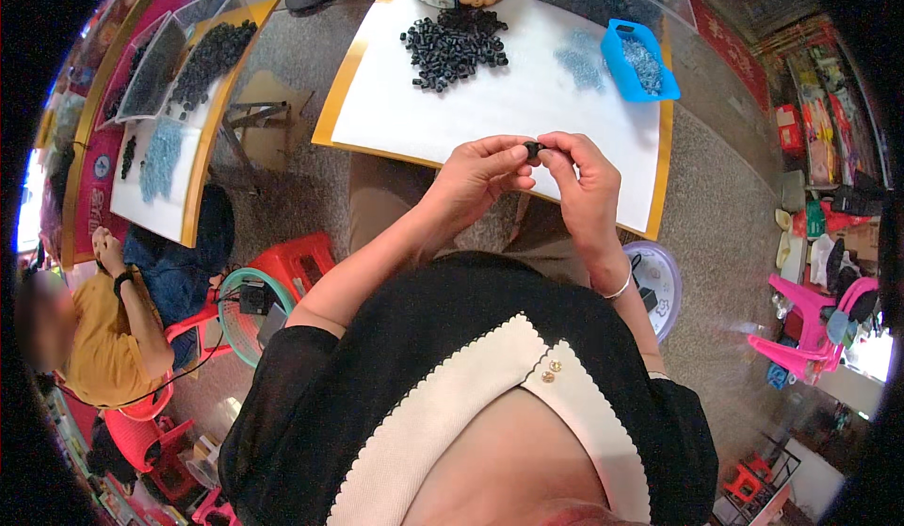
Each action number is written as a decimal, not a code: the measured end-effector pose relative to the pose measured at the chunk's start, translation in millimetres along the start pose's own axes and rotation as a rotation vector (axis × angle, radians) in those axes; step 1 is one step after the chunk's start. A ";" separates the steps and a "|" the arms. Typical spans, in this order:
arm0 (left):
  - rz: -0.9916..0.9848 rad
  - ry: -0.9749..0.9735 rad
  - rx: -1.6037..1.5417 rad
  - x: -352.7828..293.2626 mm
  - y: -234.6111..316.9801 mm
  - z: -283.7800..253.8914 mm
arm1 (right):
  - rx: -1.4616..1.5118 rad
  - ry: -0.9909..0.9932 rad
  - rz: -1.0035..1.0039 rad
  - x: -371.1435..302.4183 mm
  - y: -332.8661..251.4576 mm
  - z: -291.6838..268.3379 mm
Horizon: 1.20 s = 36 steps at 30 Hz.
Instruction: Assembling small plastic or rubber ring-like components at a workbench.
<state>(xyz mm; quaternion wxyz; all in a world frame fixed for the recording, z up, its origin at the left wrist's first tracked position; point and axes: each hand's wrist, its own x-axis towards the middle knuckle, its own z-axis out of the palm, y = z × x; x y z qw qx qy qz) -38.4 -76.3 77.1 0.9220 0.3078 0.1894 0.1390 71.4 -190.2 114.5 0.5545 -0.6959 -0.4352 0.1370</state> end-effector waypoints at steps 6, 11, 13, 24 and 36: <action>0.001 -0.025 0.028 0.9 -1.6 -3.6 | 0.046 -0.027 0.032 -0.9 2.0 -0.3; -0.009 -0.037 0.048 3.9 -2.0 -6.3 | 0.013 -0.054 -0.005 -1.0 7.7 1.0; 0.000 -0.039 0.074 4.7 1.0 -3.6 | -0.052 -0.048 -0.075 0.0 7.0 0.6; 0.030 -0.097 0.336 -1.8 12.1 -10.9 | -0.252 -0.042 -0.330 -4.8 4.1 8.6; 0.079 -0.062 0.502 -5.2 16.0 -1.7 | -0.272 -0.026 -0.386 -2.1 4.2 4.6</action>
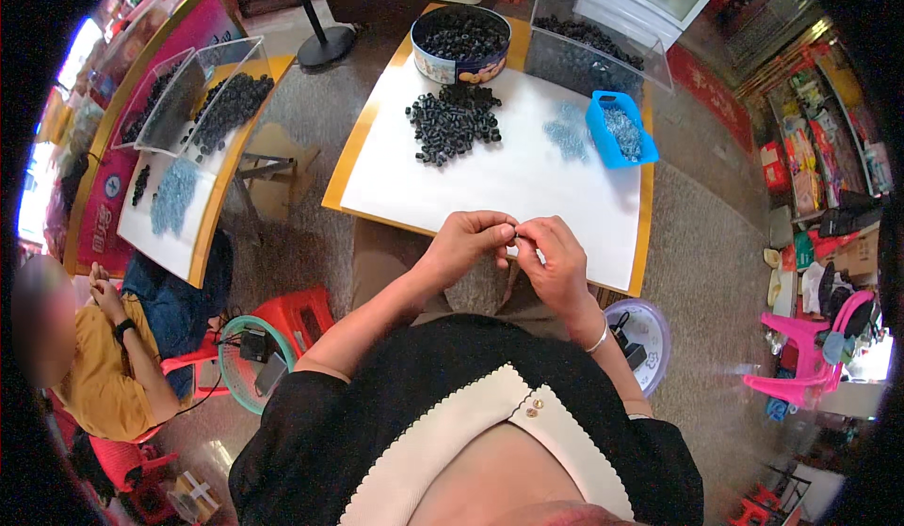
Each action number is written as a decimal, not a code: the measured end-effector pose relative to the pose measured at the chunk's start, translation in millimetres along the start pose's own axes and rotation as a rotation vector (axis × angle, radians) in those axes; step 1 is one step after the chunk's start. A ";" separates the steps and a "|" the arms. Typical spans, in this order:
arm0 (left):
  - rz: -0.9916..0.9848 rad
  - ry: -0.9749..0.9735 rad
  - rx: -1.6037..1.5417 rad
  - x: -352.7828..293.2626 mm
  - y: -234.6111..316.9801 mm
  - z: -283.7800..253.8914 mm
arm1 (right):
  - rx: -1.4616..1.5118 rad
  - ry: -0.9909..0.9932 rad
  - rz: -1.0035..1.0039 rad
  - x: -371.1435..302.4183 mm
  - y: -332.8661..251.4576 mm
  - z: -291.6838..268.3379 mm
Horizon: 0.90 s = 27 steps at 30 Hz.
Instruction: Assembling small plastic or rubber ring-like components at a workbench.
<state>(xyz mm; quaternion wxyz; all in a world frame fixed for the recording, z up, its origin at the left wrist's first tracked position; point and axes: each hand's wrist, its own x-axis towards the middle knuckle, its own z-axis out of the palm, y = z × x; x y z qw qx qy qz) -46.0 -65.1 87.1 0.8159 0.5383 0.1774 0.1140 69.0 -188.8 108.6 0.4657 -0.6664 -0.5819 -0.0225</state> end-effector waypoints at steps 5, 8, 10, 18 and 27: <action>-0.033 -0.031 -0.041 1.1 -5.4 -1.6 | 0.040 -0.040 -0.007 -0.7 0.5 -1.7; -0.030 -0.004 -0.101 1.3 -10.2 -0.2 | 0.052 -0.032 -0.010 0.2 1.2 0.7; -0.041 -0.005 -0.167 -1.0 -7.8 4.9 | 0.037 -0.036 -0.011 -1.8 5.9 1.3; -0.175 -0.135 -0.149 2.5 -13.8 -10.2 | 0.123 -0.133 0.094 -6.8 10.8 -1.4; -0.214 -0.058 -0.213 8.1 -13.1 -8.6 | 0.417 -0.166 0.349 -8.3 16.7 -6.6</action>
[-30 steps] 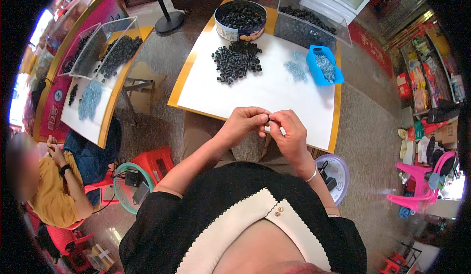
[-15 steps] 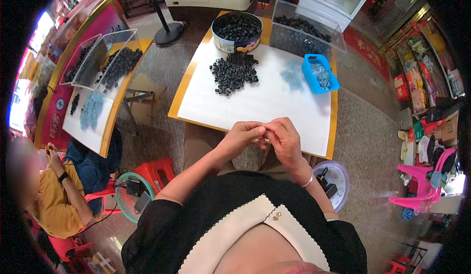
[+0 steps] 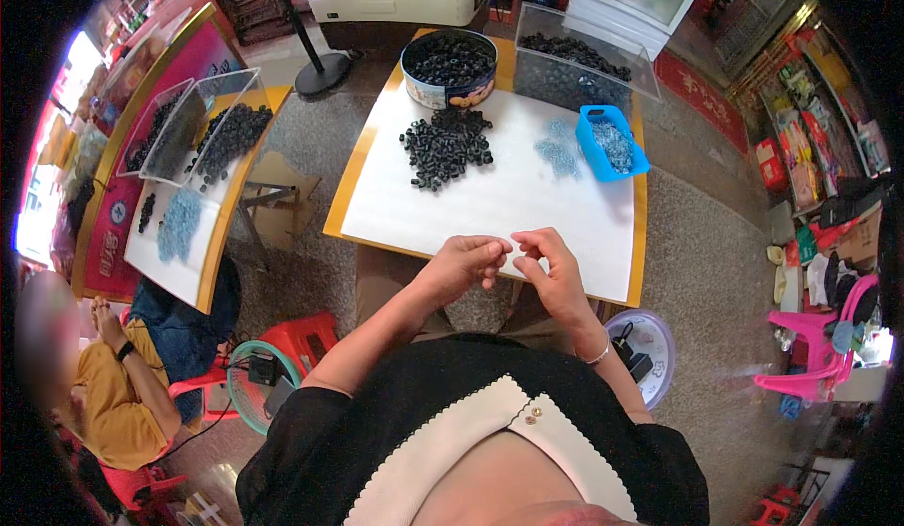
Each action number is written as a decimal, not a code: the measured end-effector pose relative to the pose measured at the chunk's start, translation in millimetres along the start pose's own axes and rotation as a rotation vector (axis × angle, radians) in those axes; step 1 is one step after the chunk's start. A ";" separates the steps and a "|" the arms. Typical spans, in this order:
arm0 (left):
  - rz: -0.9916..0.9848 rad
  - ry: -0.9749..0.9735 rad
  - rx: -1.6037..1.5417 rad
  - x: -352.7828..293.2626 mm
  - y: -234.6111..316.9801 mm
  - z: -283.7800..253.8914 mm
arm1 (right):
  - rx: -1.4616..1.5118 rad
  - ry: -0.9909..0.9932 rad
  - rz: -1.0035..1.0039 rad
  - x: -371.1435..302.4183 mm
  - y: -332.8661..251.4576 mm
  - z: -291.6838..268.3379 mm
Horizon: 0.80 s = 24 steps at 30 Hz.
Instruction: Assembling small plastic or rubber ring-like components at a workbench.
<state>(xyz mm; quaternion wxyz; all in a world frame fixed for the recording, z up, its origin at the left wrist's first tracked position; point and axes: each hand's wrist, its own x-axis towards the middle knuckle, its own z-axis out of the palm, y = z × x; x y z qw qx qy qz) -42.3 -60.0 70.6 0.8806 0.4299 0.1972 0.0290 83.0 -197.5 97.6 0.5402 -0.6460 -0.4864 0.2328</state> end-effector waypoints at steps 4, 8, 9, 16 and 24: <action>0.070 0.036 -0.007 3.2 -4.4 3.5 | -0.049 0.046 -0.019 0.0 5.0 3.3; 0.123 0.108 0.109 -3.4 -1.6 20.0 | -0.183 0.040 -0.148 0.3 5.9 9.5; 0.119 0.108 0.109 -3.9 -3.1 21.4 | -0.181 0.041 -0.145 -0.6 6.0 9.8; 0.076 0.127 0.169 0.4 -11.6 15.6 | -0.153 0.033 -0.087 -2.1 6.6 9.6; 0.064 -0.060 -0.296 12.1 -6.7 14.6 | -0.009 0.171 -0.031 4.8 -0.1 4.8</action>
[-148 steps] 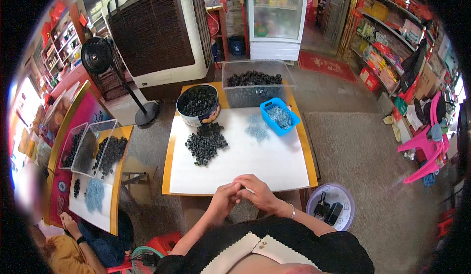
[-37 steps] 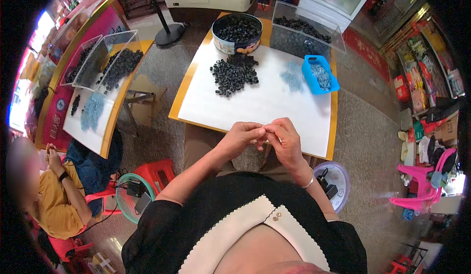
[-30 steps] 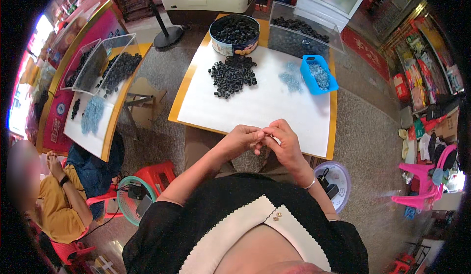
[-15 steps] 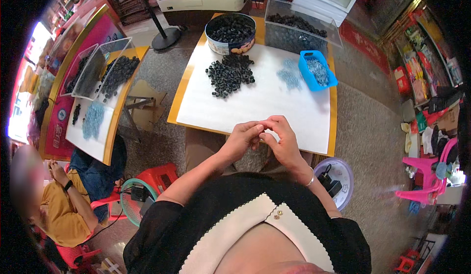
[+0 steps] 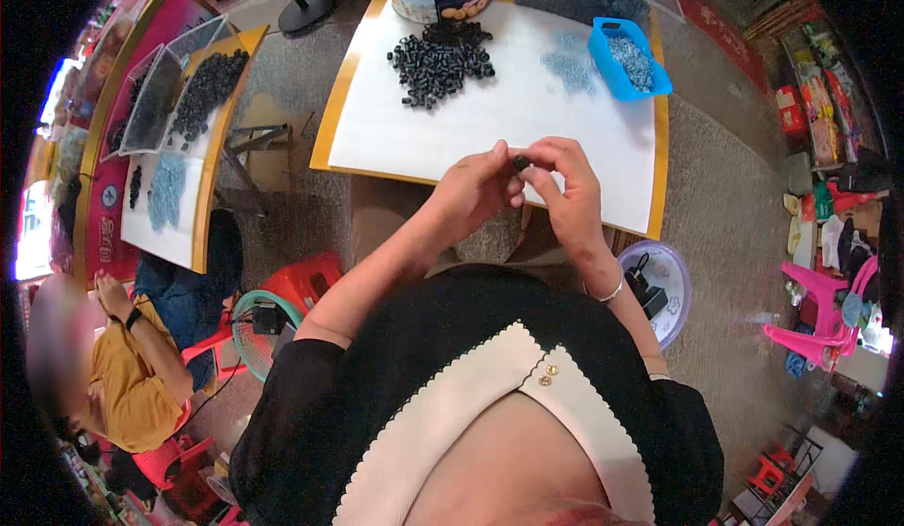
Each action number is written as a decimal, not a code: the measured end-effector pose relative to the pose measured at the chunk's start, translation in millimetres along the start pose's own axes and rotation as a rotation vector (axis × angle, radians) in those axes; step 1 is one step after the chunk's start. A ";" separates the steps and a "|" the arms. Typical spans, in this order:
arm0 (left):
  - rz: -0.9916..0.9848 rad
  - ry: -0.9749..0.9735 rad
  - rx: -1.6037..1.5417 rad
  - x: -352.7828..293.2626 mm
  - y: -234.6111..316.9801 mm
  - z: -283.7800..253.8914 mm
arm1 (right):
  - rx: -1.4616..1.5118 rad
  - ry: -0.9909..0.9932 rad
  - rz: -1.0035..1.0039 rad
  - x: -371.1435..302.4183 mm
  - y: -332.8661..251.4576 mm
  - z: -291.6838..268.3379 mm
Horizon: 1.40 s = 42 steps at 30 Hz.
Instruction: Assembling small plastic or rubber ring-like components at a workbench.
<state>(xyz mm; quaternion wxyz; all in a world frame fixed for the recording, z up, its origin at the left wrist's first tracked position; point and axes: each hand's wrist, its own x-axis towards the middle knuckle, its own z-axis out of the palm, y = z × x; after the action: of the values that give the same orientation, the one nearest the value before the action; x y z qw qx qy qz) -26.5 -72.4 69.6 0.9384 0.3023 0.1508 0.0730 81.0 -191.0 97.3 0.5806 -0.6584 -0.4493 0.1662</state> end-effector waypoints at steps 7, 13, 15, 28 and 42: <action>0.035 -0.013 -0.036 -0.4 1.0 -3.4 | 0.133 0.046 0.104 -1.6 7.0 1.5; 0.053 0.084 0.071 2.4 4.7 -0.9 | 0.046 0.073 0.017 4.9 10.4 3.8; 0.050 0.103 0.149 5.0 4.3 -1.3 | 0.128 0.064 0.126 6.4 17.7 2.0; 0.356 0.308 0.533 36.9 -4.1 -62.0 | -0.099 0.261 0.035 206.1 59.4 -99.2; 0.402 0.307 0.732 37.6 0.5 -58.6 | -0.535 0.145 0.026 152.6 119.3 -71.6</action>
<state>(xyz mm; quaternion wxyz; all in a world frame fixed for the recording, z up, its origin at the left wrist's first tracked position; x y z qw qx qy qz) -10.2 -31.4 15.7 0.7034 0.6235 0.2426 0.2401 264.2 -106.1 53.9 0.4146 -0.8043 -0.4258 0.0016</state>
